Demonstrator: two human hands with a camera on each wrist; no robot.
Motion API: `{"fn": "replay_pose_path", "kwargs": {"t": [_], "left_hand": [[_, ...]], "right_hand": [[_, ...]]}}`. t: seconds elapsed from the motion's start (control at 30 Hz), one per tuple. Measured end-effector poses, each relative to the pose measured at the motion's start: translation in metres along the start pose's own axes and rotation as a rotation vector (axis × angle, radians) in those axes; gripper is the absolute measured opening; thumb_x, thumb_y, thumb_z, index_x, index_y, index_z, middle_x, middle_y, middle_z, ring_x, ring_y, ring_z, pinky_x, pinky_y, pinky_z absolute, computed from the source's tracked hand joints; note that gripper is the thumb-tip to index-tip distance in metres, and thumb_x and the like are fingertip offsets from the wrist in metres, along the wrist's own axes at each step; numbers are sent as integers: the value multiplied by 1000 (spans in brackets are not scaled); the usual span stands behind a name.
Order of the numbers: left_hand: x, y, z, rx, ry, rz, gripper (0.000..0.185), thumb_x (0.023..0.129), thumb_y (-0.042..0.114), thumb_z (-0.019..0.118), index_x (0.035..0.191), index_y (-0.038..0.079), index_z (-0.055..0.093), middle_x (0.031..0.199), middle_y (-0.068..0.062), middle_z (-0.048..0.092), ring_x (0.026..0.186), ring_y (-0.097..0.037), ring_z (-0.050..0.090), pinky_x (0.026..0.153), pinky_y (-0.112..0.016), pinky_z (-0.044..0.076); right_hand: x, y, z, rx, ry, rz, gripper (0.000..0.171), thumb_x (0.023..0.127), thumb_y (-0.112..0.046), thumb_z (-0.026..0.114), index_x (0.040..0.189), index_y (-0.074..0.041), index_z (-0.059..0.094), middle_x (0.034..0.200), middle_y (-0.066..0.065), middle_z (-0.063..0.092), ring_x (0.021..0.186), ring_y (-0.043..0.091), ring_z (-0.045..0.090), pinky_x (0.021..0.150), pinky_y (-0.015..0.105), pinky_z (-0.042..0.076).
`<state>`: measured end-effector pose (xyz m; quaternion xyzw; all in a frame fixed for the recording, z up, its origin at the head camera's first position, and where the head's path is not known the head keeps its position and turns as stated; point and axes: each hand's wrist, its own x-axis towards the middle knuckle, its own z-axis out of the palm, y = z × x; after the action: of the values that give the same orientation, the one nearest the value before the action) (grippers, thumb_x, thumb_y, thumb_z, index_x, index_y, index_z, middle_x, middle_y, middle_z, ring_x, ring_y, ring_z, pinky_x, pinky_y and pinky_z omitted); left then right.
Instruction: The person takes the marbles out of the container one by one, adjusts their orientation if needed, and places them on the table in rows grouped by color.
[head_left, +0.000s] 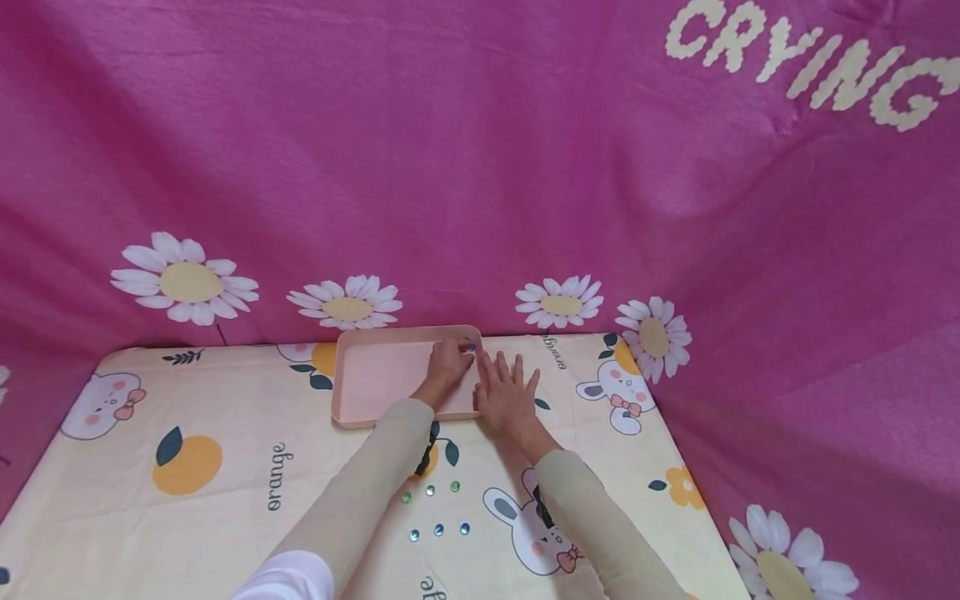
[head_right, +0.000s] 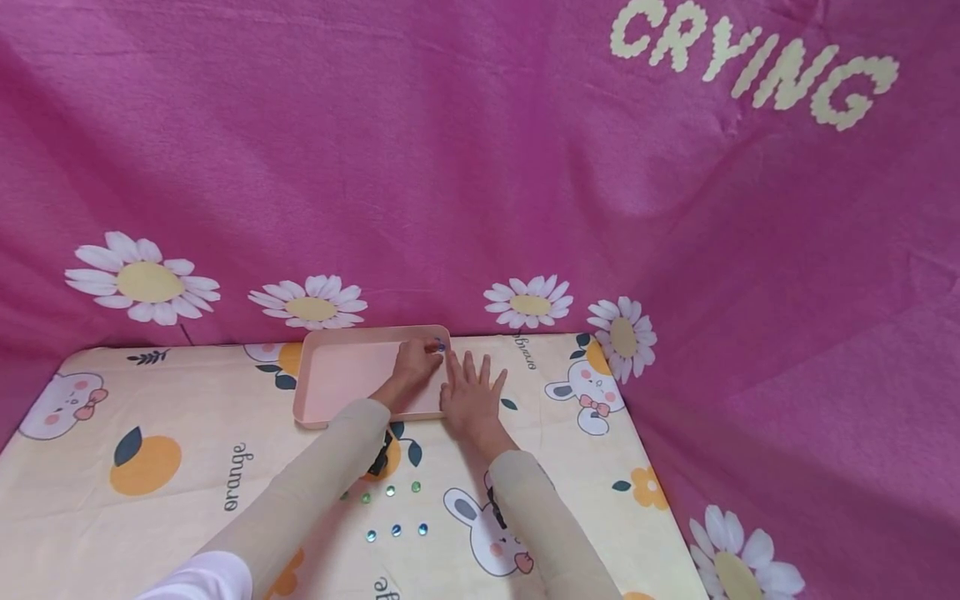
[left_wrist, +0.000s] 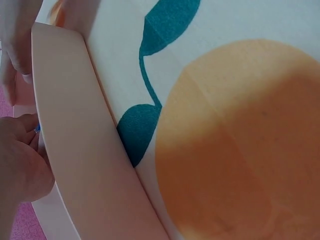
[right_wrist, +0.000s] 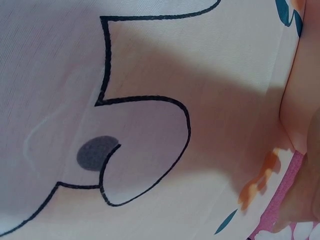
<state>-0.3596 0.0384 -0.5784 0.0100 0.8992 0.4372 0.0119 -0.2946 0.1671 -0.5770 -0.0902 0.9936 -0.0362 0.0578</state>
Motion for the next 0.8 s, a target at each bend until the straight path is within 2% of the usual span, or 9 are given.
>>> {"fn": "replay_pose_path", "kwargs": {"t": [0.3, 0.5, 0.63, 0.8], "left_hand": [[3, -1, 0, 35, -5, 4, 24, 93, 1, 66, 116, 0, 73, 110, -15, 71, 107, -30, 64, 96, -40, 50], [7, -3, 2, 32, 16, -23, 13, 92, 1, 65, 98, 3, 77, 92, -12, 70, 87, -28, 63, 84, -38, 54], [6, -2, 4, 17, 32, 39, 14, 89, -4, 64, 91, 2, 76, 85, -10, 69, 84, -27, 63, 81, -39, 55], [4, -2, 7, 27, 41, 137, 13, 89, -8, 64, 90, 2, 74, 88, -11, 69, 87, -30, 64, 83, -41, 53]], "right_hand": [[-2, -4, 1, -3, -3, 8, 65, 105, -45, 36, 162, -27, 9, 165, 10, 15, 148, 45, 4, 110, 72, 1], [-3, -4, -2, -17, 3, -4, 65, 105, -44, 36, 162, -26, 10, 165, 11, 15, 148, 45, 6, 110, 72, 3], [-3, -3, -3, -31, 6, 5, 65, 105, -45, 36, 162, -25, 11, 165, 10, 15, 148, 45, 6, 111, 71, 4], [-2, -1, -4, -31, 1, 5, 64, 105, -44, 35, 162, -25, 12, 165, 11, 15, 148, 45, 6, 110, 72, 4]]}}
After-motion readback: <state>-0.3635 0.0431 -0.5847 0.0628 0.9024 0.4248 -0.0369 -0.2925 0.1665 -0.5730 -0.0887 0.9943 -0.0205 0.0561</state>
